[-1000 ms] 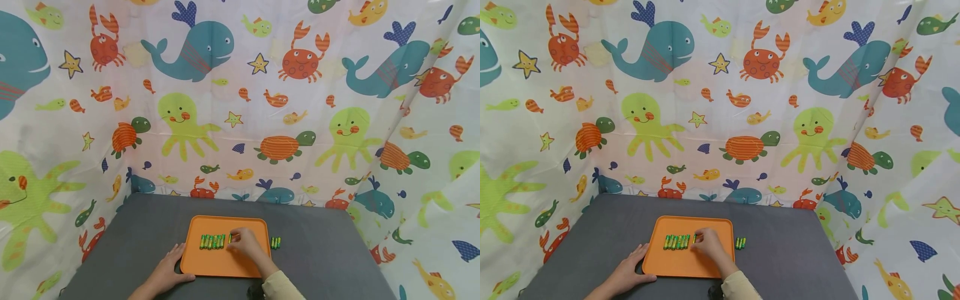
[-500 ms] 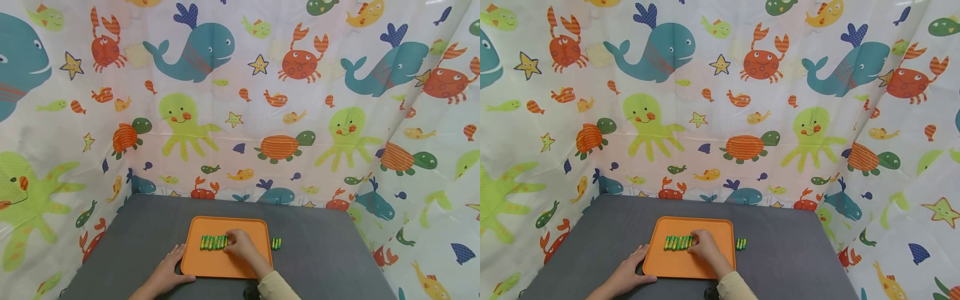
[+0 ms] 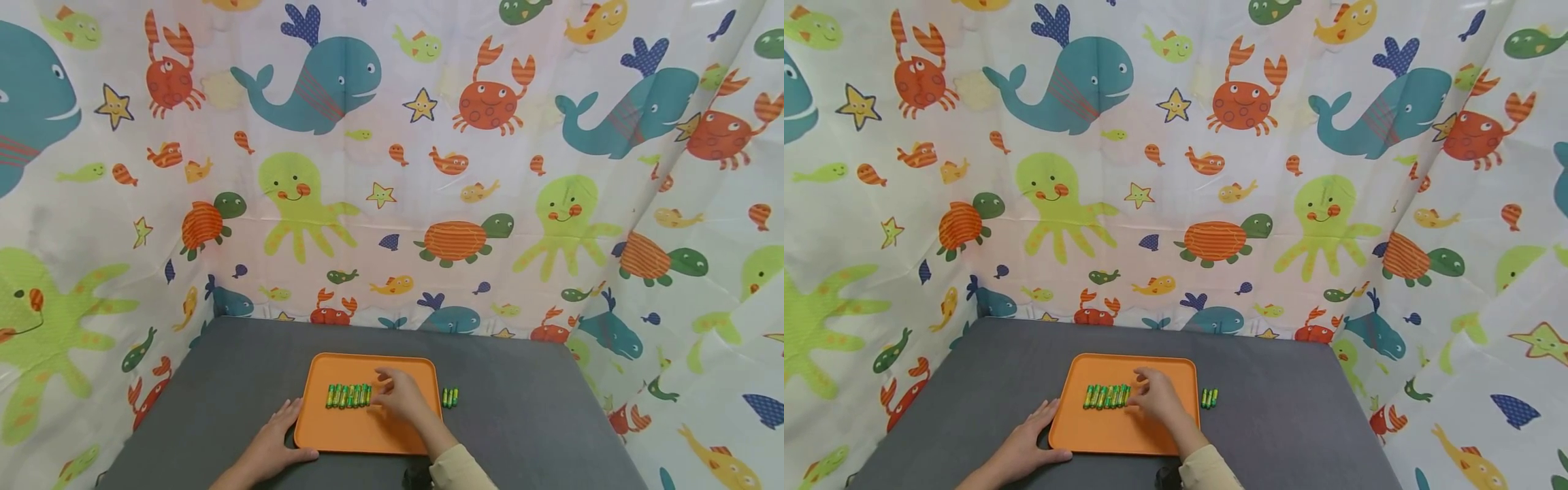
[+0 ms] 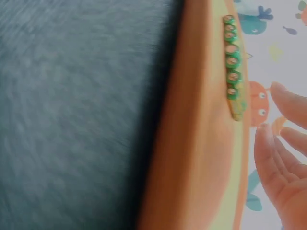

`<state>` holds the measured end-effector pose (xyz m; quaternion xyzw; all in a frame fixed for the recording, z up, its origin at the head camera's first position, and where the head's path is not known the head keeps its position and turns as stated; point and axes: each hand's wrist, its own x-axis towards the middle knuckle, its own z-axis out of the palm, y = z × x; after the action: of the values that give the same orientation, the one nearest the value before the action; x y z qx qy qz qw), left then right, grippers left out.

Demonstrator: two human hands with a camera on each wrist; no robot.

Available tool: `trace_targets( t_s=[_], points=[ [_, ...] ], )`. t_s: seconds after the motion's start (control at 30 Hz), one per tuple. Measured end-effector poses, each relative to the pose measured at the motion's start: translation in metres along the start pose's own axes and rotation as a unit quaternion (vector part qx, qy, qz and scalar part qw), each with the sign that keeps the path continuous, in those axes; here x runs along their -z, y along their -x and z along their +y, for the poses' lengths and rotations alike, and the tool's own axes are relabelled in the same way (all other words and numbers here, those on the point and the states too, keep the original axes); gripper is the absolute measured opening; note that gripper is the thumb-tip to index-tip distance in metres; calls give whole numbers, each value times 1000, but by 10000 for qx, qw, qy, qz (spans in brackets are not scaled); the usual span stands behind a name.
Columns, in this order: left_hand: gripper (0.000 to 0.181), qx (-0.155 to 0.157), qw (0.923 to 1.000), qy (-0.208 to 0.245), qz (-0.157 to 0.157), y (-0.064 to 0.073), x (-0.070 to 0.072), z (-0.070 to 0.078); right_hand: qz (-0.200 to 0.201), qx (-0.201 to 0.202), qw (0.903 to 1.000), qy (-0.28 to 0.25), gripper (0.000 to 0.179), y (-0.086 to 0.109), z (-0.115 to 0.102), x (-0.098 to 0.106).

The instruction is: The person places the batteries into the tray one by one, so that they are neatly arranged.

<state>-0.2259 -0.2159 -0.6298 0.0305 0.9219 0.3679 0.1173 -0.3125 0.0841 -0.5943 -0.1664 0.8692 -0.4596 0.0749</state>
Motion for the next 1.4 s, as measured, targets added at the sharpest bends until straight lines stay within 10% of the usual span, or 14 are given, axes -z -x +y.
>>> trace_targets(
  t_s=[0.57, 0.9, 1.4],
  points=[
    [120, 31, 10000, -22, -14, -1, -1, 0, 851, 424, 9952, 249, 55, 35, -5, 59],
    [121, 120, 9999, -90, -46, -4, -1, -1, 1373, -279, 9896, 331, 50, 49, 21, 101],
    [120, 12, 10000, -60, -40, -3, 1, 1, 923, -1276, 9807, 1159, 72, 56, 79, 123]
  ],
)
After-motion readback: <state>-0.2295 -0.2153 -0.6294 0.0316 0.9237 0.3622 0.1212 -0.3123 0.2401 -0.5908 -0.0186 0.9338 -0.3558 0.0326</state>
